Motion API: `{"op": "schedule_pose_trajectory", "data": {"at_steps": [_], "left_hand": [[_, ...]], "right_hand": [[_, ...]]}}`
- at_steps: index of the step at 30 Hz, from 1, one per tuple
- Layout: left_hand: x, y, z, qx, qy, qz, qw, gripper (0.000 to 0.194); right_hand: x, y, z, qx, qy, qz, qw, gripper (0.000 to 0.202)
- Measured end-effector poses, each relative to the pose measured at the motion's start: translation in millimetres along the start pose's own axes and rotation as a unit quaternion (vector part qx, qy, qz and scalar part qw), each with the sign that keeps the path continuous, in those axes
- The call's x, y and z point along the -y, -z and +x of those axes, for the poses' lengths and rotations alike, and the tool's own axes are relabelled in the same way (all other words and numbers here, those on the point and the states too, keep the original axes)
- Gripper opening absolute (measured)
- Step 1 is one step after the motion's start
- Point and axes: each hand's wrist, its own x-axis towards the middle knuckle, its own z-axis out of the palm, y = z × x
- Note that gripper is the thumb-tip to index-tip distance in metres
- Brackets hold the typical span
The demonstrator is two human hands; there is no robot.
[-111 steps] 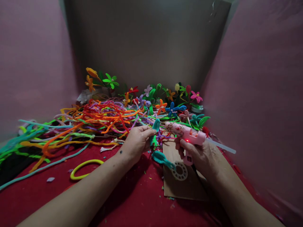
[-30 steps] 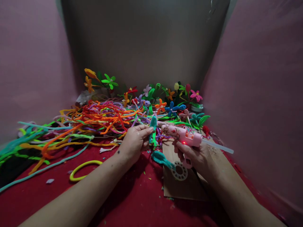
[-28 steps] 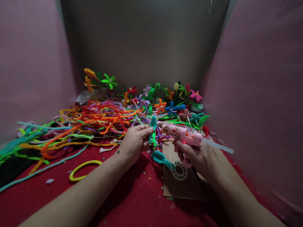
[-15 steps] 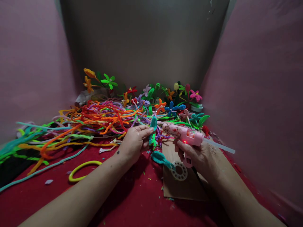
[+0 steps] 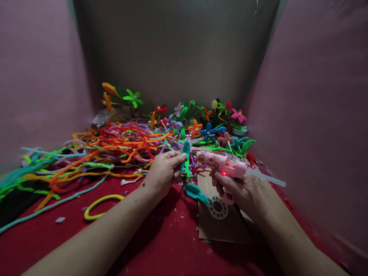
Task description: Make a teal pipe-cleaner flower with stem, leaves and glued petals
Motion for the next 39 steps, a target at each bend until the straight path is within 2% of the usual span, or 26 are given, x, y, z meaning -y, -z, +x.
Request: {"op": "schedule_pose_trajectory", "data": {"at_steps": [10, 19, 25, 32, 39], "left_hand": [[1, 1.3, 2, 0.008, -0.011, 0.008, 1.000, 0.021], [1, 0.0, 0, 0.006, -0.012, 0.028, 1.000, 0.020], [2, 0.1, 1, 0.004, -0.011, 0.038, 0.999, 0.019], [2, 0.7, 0, 0.006, -0.011, 0.039, 0.999, 0.019], [3, 3.1, 2, 0.010, -0.019, 0.028, 0.999, 0.020]], "right_hand": [[22, 4, -1, 0.013, 0.013, -0.028, 0.999, 0.024], [16, 2, -1, 0.008, -0.014, 0.006, 1.000, 0.021], [24, 3, -2, -0.016, -0.043, -0.044, 0.998, 0.022], [21, 4, -2, -0.001, 0.003, -0.040, 0.999, 0.024], [20, 3, -1, -0.007, 0.005, -0.037, 0.999, 0.024]]}}
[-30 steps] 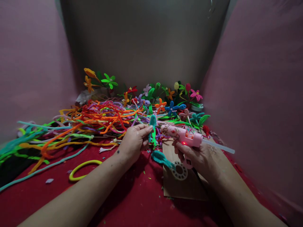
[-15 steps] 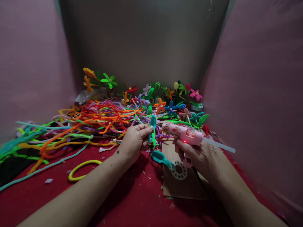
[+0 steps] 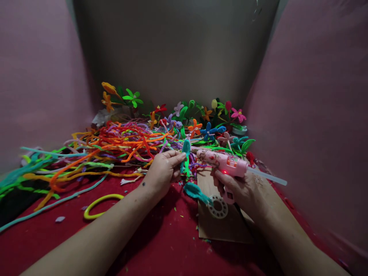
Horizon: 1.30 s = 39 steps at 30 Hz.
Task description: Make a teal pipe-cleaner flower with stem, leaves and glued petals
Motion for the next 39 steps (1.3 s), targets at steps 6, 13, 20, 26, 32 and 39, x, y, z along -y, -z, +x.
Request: {"op": "schedule_pose_trajectory", "data": {"at_steps": [6, 13, 20, 26, 32, 39], "left_hand": [[-1, -1.0, 0, 0.000, -0.001, -0.010, 1.000, 0.021], [0, 0.1, 0, 0.004, 0.000, -0.010, 1.000, 0.021], [-1, -1.1, -1, -0.003, -0.004, -0.004, 1.000, 0.021], [-2, -0.5, 0, -0.004, -0.005, -0.006, 1.000, 0.021], [-2, -2.5, -2, -0.004, -0.005, 0.007, 1.000, 0.021], [0, 0.3, 0, 0.003, -0.010, 0.018, 1.000, 0.022]], "right_hand": [[-1, 1, 1, 0.027, 0.013, 0.010, 0.999, 0.022], [-9, -1, 0, 0.022, 0.031, 0.006, 0.999, 0.026], [-11, 1, 1, 0.015, 0.042, -0.021, 0.999, 0.020], [-5, 2, 1, 0.028, 0.076, -0.010, 0.997, 0.021], [-4, 1, 1, 0.004, 0.053, 0.010, 0.999, 0.020], [-6, -1, 0, -0.002, 0.042, 0.056, 0.998, 0.023]]}}
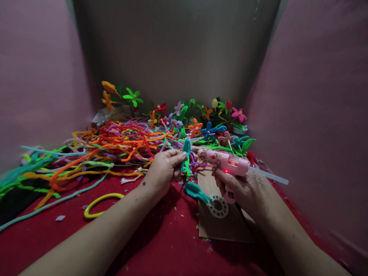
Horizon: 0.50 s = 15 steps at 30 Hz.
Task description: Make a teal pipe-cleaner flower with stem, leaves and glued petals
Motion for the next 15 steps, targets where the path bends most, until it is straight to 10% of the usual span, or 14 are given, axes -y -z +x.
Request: {"op": "schedule_pose_trajectory", "data": {"at_steps": [15], "left_hand": [[-0.6, -0.7, -0.6, -0.006, 0.004, -0.009, 1.000, 0.022]], "right_hand": [[1.8, 3.5, 1.2, -0.003, 0.021, -0.084, 0.996, 0.019]]}}
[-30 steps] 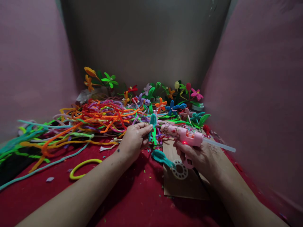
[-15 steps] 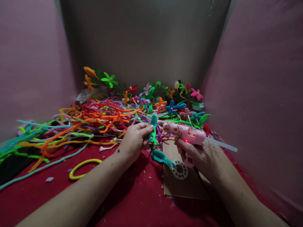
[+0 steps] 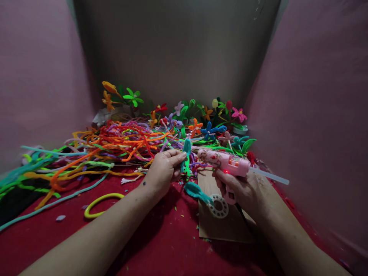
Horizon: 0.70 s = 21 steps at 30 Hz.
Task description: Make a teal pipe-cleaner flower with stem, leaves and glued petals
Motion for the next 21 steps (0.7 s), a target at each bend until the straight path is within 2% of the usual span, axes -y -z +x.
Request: {"op": "schedule_pose_trajectory", "data": {"at_steps": [4, 10, 17, 21], "left_hand": [[-1, 0.3, 0, -0.001, 0.001, -0.008, 1.000, 0.023], [-1, -1.4, 0, -0.002, -0.009, -0.010, 1.000, 0.024], [-2, -1.2, -2, -0.009, -0.010, 0.001, 1.000, 0.024], [-4, -2.0, -3, -0.014, -0.010, 0.006, 1.000, 0.025]], "right_hand": [[2, 1, 0, 0.015, 0.000, 0.005, 1.000, 0.017], [-4, -3, -3, 0.030, -0.017, 0.075, 0.997, 0.020], [7, 4, 0, 0.040, 0.032, -0.026, 0.998, 0.020], [7, 3, 0, 0.024, 0.055, -0.034, 0.998, 0.017]]}}
